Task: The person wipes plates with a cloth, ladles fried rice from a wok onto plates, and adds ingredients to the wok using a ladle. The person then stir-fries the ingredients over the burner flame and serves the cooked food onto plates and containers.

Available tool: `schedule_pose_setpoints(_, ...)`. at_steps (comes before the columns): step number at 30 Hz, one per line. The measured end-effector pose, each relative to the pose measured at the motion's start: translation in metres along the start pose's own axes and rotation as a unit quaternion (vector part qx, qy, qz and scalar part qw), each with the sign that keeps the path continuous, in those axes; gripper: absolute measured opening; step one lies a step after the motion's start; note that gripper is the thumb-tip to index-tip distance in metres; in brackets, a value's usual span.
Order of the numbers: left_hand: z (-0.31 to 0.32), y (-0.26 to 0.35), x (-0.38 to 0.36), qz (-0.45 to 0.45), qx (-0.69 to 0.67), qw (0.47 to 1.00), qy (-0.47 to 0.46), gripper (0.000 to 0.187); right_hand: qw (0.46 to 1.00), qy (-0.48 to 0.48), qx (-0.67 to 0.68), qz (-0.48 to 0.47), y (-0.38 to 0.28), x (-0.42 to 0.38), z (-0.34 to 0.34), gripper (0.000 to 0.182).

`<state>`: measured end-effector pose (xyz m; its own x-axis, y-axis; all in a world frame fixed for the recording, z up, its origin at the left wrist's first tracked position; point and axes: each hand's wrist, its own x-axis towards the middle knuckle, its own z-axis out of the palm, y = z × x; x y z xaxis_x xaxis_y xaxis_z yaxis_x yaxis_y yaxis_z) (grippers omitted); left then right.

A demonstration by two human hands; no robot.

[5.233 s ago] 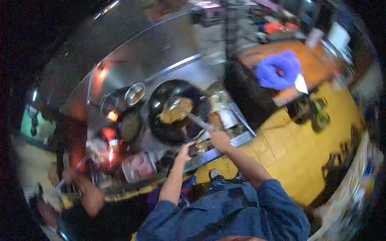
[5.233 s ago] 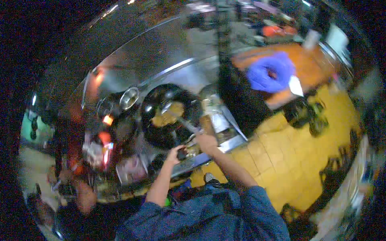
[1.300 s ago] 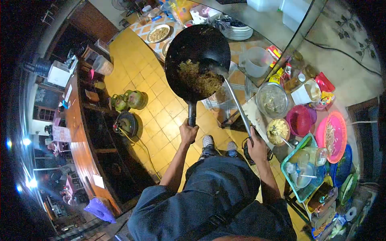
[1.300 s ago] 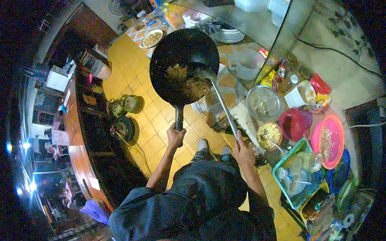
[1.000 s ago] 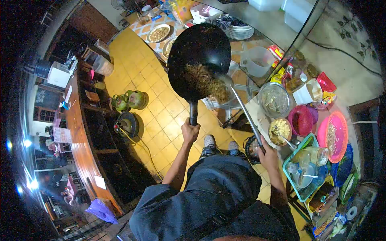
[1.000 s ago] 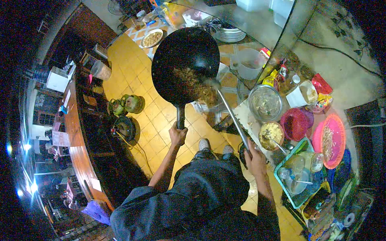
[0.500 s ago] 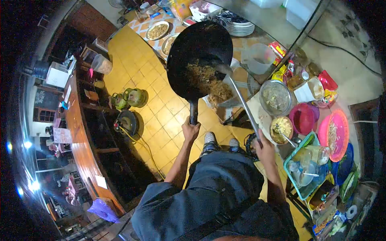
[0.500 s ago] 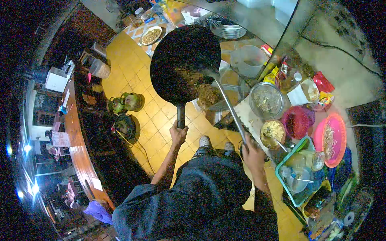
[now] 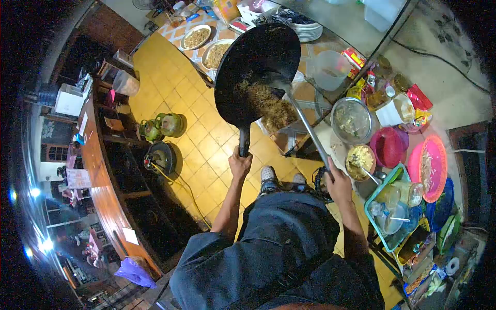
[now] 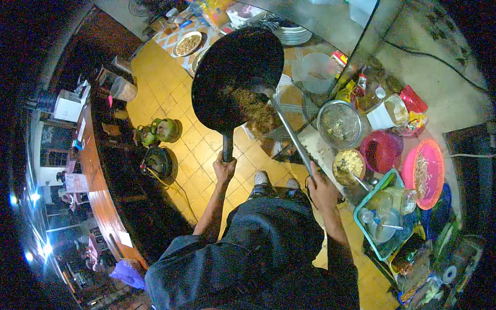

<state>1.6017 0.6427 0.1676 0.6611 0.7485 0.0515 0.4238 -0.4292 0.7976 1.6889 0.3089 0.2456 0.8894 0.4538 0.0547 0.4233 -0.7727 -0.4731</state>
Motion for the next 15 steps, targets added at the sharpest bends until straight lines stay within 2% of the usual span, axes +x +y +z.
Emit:
schedule_pose_setpoints(5, 0.0, 0.007, 0.005, 0.002, 0.0, 1.0, -0.003, 0.028, 0.999, -0.005, -0.023, -0.023, 0.021, -0.019, -0.012, 0.052)
schedule_pose_setpoints(7, -0.001, 0.008, 0.005, -0.014, 0.005, 1.0, -0.009, 0.029, 0.994, -0.086, -0.053, 0.033, 0.019, -0.027, -0.038, 0.052)
schedule_pose_setpoints(9, -0.003, 0.009, 0.004, 0.029, -0.021, 0.999, 0.01, 0.027, 0.993, -0.104, -0.022, 0.057, 0.016, -0.025, -0.032, 0.052)
schedule_pose_setpoints(11, -0.006, 0.011, 0.002, 0.037, -0.013, 0.999, 0.013, 0.027, 0.999, 0.027, 0.023, -0.039, 0.01, -0.016, -0.008, 0.053)
schedule_pose_setpoints(12, -0.007, 0.012, 0.001, 0.046, -0.006, 0.999, 0.017, 0.026, 0.989, 0.094, -0.019, -0.111, 0.001, -0.008, -0.005, 0.05)
schedule_pose_setpoints(13, -0.007, 0.013, 0.0, 0.044, -0.006, 0.999, 0.019, 0.026, 0.989, 0.093, -0.018, -0.114, 0.009, -0.009, 0.001, 0.05)
schedule_pose_setpoints(15, -0.008, 0.015, 0.002, 0.017, -0.013, 1.0, 0.009, 0.025, 0.999, -0.004, -0.026, -0.03, 0.035, -0.022, 0.019, 0.052)
